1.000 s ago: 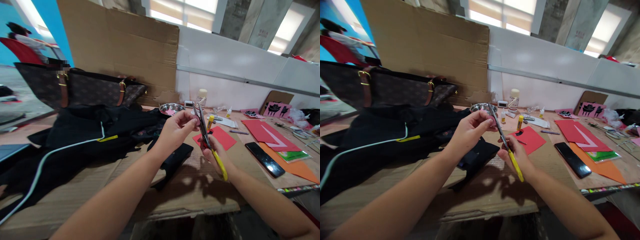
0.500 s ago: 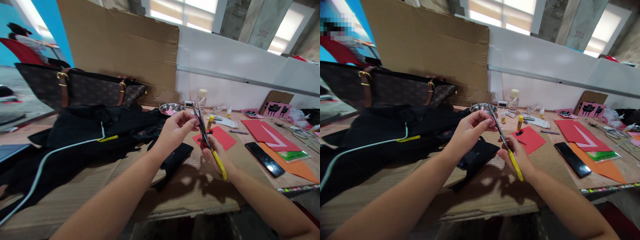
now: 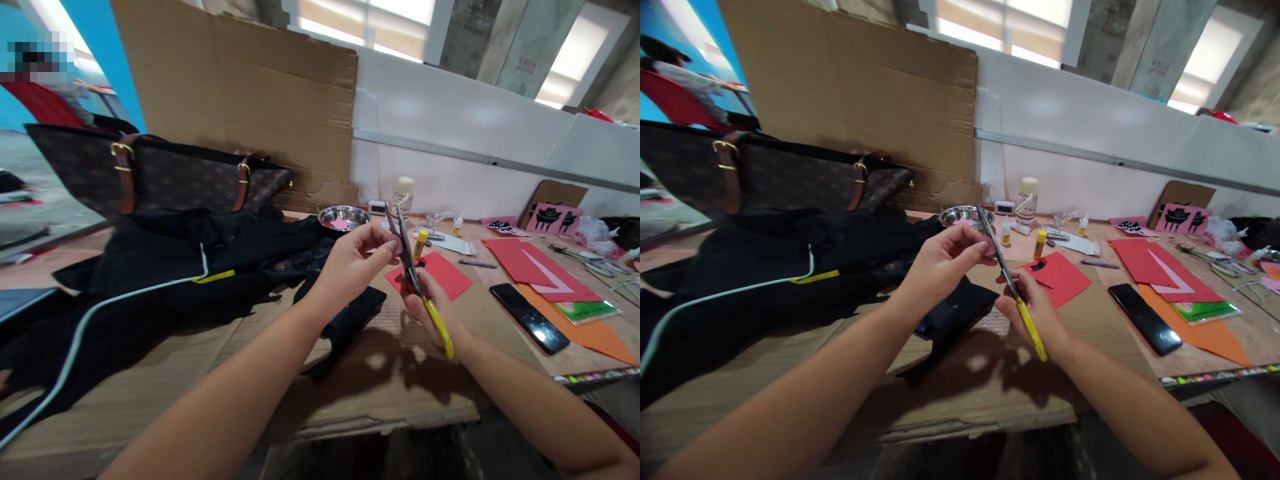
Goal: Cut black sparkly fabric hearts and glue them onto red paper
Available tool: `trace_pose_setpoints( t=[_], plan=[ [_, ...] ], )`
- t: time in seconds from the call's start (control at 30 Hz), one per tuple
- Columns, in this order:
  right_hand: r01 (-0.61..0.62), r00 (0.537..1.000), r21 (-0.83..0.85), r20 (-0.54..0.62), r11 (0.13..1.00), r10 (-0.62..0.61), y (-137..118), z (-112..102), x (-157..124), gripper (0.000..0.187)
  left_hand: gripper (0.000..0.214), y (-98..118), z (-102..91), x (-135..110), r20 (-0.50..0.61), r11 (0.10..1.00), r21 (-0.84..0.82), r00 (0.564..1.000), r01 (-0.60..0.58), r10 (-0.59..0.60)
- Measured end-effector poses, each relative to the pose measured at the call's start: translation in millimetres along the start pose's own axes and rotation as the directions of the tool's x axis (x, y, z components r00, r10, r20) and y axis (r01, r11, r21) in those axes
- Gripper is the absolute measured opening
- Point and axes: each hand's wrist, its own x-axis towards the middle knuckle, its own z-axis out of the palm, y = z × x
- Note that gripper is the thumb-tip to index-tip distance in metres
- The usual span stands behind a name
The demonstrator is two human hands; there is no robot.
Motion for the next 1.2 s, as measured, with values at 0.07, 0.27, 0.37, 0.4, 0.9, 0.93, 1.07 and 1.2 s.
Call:
trace_pose_setpoints(
  t=[0.07, 0.27, 0.37, 0.4, 0.9, 0.93, 1.07, 1.2],
  plan=[
    [0.007, 1.0, -0.009, 0.002, 1.0, -0.007, -0.4, -0.2, 0.1, 0.054, 0.03, 0.0, 0.1, -0.1, 0.002, 1.0, 0.005, 1.0, -0.003, 0.003],
    [0.008, 1.0, -0.009, -0.009, 1.0, -0.008, 0.3, 0.6, -0.3, 0.056, 0.028, -0.7, 0.0, 0.0, 0.023, 0.999, 0.002, 0.999, -0.032, 0.032],
    [-0.003, 1.0, -0.006, -0.009, 1.0, 0.002, 1.0, 0.2, -0.3, 0.058, 0.027, -0.1, -0.7, -0.2, 0.028, 1.0, 0.019, 0.999, -0.023, 0.023],
    [-0.008, 1.0, -0.004, -0.007, 1.0, 0.008, 1.0, 0.0, -0.3, 0.059, 0.027, 0.2, -1.0, -0.2, 0.027, 1.0, 0.022, 0.999, -0.019, 0.018],
    [-0.008, 1.0, -0.035, -0.019, 0.999, 0.008, 0.0, -1.0, -0.2, 0.06, 0.026, 0.3, -2.6, 0.7, 0.026, 1.0, 0.028, 1.0, -0.003, 0.002],
    [-0.009, 1.0, -0.039, -0.019, 0.999, 0.008, -0.3, -0.9, -0.3, 0.059, 0.026, 0.4, -2.5, 0.8, 0.028, 1.0, 0.028, 1.0, -0.008, 0.007],
    [-0.01, 1.0, -0.042, -0.023, 0.999, 0.009, -1.3, -0.8, -0.4, 0.058, 0.026, 1.5, -2.0, 1.0, 0.045, 0.999, 0.017, 0.999, -0.029, 0.028],
    [-0.023, 0.999, -0.037, -0.04, 0.999, 0.022, -1.2, -1.0, -0.2, 0.057, 0.025, 3.1, -2.3, 0.9, 0.042, 1.0, 0.003, 0.999, -0.018, 0.018]
  ],
)
